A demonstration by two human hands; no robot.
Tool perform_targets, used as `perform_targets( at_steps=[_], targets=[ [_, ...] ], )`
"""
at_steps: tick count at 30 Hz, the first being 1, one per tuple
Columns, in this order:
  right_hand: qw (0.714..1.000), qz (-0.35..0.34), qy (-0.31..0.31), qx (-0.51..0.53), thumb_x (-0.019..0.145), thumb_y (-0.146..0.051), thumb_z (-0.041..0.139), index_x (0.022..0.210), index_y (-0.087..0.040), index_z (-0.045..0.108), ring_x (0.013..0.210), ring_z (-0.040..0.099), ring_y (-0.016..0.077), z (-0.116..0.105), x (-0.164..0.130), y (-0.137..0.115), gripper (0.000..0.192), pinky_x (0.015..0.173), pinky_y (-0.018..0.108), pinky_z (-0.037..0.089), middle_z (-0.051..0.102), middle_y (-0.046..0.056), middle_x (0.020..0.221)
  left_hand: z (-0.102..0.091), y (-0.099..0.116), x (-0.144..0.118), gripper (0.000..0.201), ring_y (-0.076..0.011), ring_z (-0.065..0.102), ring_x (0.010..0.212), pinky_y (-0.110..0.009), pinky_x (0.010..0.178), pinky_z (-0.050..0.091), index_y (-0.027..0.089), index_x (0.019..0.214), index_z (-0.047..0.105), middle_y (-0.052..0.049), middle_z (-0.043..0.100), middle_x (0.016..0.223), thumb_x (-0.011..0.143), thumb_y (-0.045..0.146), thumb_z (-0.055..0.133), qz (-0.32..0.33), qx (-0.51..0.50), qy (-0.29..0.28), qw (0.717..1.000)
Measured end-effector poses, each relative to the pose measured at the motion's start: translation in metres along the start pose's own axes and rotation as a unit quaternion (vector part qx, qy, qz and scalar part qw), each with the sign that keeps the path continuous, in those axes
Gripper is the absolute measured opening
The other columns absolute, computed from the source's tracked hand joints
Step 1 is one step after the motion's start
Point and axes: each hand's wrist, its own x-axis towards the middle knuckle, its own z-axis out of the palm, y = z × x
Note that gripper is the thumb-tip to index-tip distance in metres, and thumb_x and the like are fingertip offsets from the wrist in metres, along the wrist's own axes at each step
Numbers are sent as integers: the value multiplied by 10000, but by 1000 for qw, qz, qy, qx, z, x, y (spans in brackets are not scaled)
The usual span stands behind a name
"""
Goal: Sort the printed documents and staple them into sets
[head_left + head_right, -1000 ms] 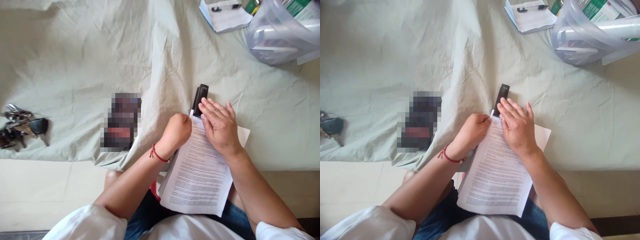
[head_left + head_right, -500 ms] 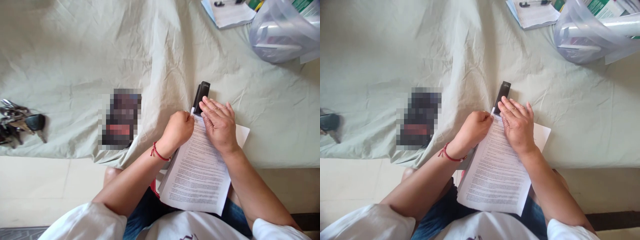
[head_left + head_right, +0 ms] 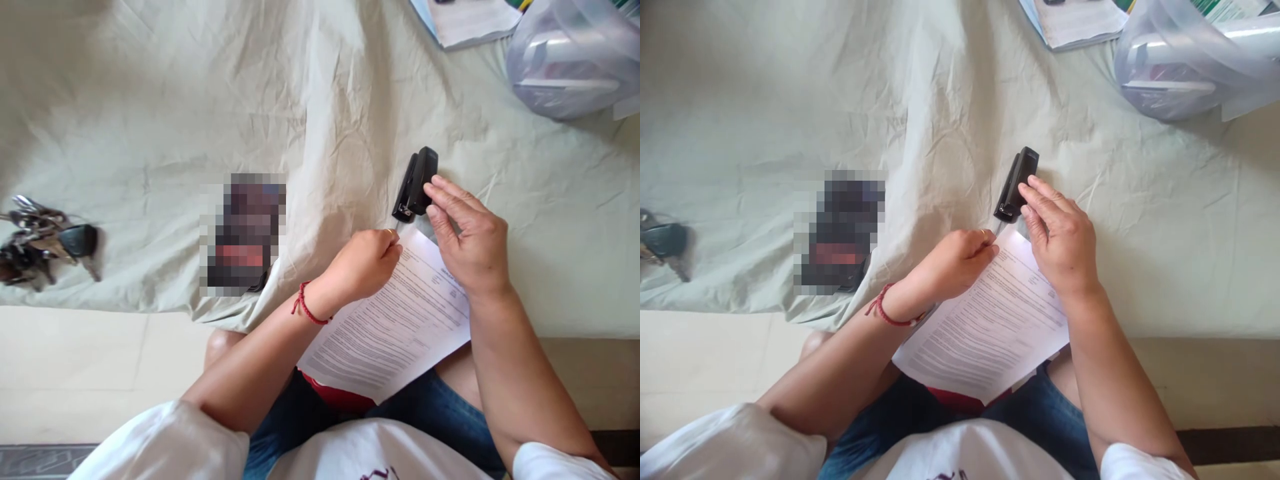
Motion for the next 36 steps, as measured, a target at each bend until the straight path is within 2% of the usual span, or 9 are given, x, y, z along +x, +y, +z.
perform_targets(
  at_steps=[6, 10, 13, 16, 20, 24, 28, 31, 36],
  targets=[
    [995, 11, -22, 97, 1180, -485, 665, 1447, -331, 874, 1537, 772, 349, -4, 8, 0, 373, 1338, 606, 618, 797, 82, 1642, -11, -4, -3, 346, -163, 450, 676, -348, 711, 341, 240, 784, 545, 56, 503, 699, 1114, 141, 578, 40, -45, -100, 993],
    [974, 92, -9, 206, 1139, -596, 745, 1297, -332, 923, 1264, 898, 344, -27, 11, 8, 355, 1202, 602, 707, 918, 81, 1362, -20, -4, -8, 292, -173, 524, 772, -318, 758, 424, 226, 843, 605, 25, 559, 803, 1134, 250, 581, 63, -149, -140, 977],
    [953, 143, -1, 265, 1143, -703, 686, 1190, -300, 922, 1124, 926, 354, -50, 11, 25, 470, 1084, 588, 752, 939, 113, 1193, -27, -5, -12, 249, -174, 553, 799, -300, 755, 450, 217, 882, 636, 6, 594, 851, 1125, 264, 607, 55, -214, -86, 971],
    [928, 189, -95, 307, 1111, -854, 598, 1123, -262, 935, 1047, 929, 366, -66, 10, 43, 681, 988, 558, 766, 934, 159, 1091, -31, -8, -13, 247, -160, 520, 744, -280, 685, 423, 214, 868, 633, 2, 576, 827, 1112, 254, 641, 29, -259, 11, 965],
    [887, 263, -143, 353, 1039, -851, 742, 1129, -273, 965, 1034, 909, 311, -73, 6, 50, 626, 935, 428, 728, 934, 134, 1096, -30, -17, -5, 271, -146, 482, 646, -267, 600, 383, 229, 825, 617, 12, 546, 761, 1055, 283, 750, 8, -331, 108, 937],
    [864, 287, -74, 407, 924, -710, 965, 1279, -328, 931, 835, 824, 225, -68, 7, 42, 522, 786, 361, 685, 868, 12, 933, -24, -24, 6, 249, -144, 490, 637, -255, 589, 406, 230, 817, 662, 14, 572, 745, 1007, 274, 817, 33, -376, 182, 908],
    [837, 285, 24, 466, 681, -618, 1144, 1114, -325, 928, 914, 821, 237, -59, 14, 39, 566, 865, 401, 727, 887, 4, 1062, -22, -29, 14, 249, -154, 553, 705, -255, 652, 480, 234, 821, 676, 7, 628, 789, 1009, 267, 835, 58, -404, 260, 875],
    [839, 306, -4, 450, 606, -645, 1169, 1023, -314, 913, 837, 818, 247, -54, 16, 36, 591, 866, 453, 747, 881, 6, 952, -23, -37, 19, 306, -159, 592, 733, -258, 678, 503, 245, 815, 655, 12, 624, 794, 1012, 320, 877, 70, -417, 298, 856],
    [868, 280, -72, 404, 716, -640, 1122, 1001, -274, 934, 905, 859, 257, -46, 12, 32, 500, 1055, 524, 748, 916, 35, 991, -22, -47, 23, 332, -214, 755, 934, -287, 816, 612, 268, 916, 687, 1, 726, 876, 968, 444, 964, 91, -447, 322, 829]
  ],
)
